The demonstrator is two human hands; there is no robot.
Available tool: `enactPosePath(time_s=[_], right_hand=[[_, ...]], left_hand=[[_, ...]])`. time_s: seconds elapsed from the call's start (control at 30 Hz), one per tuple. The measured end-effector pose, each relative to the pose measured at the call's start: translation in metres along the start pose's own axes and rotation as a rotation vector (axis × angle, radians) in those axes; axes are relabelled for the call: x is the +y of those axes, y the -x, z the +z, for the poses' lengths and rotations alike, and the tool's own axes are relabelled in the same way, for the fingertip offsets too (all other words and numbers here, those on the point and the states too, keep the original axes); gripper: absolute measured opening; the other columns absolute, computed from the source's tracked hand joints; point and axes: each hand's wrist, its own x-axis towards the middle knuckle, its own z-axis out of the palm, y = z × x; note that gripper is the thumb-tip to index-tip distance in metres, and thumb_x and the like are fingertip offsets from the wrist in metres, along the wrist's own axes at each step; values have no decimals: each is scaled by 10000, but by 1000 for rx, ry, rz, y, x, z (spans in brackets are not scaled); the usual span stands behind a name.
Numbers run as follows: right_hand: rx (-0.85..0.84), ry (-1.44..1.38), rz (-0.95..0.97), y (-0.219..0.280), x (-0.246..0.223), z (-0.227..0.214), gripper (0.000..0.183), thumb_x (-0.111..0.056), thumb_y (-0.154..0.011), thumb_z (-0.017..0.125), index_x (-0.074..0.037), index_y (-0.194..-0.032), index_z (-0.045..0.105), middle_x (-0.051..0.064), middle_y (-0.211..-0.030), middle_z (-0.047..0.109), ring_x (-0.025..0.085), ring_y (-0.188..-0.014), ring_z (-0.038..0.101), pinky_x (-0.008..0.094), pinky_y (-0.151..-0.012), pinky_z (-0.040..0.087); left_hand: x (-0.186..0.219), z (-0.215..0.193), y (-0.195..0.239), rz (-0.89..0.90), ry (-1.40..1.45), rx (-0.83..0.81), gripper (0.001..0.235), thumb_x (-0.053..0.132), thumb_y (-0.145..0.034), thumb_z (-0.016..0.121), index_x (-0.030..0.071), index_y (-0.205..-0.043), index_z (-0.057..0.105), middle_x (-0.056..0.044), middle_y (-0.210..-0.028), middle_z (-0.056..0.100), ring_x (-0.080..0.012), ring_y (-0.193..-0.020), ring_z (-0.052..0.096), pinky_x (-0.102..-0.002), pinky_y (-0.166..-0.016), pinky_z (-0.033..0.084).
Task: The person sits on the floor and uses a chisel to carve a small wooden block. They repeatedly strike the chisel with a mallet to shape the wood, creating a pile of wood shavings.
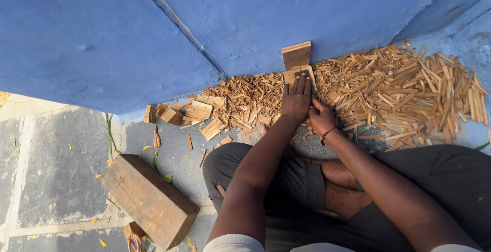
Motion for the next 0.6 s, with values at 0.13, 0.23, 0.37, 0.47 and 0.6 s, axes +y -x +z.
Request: enactPosePath(time_s=[0.13,0.23,0.37,0.47,0.6], right_hand=[[-4,-33,27,-22,-3,3,525,-136,-1059,469,-235,-1573,442,28,-665,529,133,-445,475,325,-380,425],[10,10,16,-22,2,2,526,-143,-1062,472,-234,-1579,435,37,-668,541,134,-450,487,330,-383,441],[-14,46,-81,-14,9,4,530,-157,-1069,462,-236,-1591,422,40,-667,551,134,-455,509,328,-390,460],[-12,100,-86,0,8,-2,548,-141,-1058,471,-230,-1595,412,60,-652,553,152,-453,514,343,-396,453],[-5,139,63,23,10,-1,556,-159,-1054,487,-240,-1595,387,43,-667,568,138,-475,524,324,-430,480]], left_hand=[[-14,12,-22,45,-23,76,683,203,-984,526,54,-1608,291,-136,-1708,244,-300,-1568,259,-522,-1254,229],[-16,24,-23,58,-20,140,666,203,-990,524,49,-1602,312,-140,-1700,262,-293,-1574,279,-525,-1258,240],[-11,22,-8,21,-41,156,681,204,-987,530,68,-1607,283,-119,-1704,250,-284,-1569,270,-541,-1265,224],[3,2,2,-23,-58,94,738,217,-958,544,59,-1608,232,-127,-1703,215,-279,-1563,242,-539,-1260,197],[12,-10,26,-40,-91,-44,772,238,-963,547,46,-1618,187,-147,-1704,182,-278,-1568,223,-528,-1258,182]])
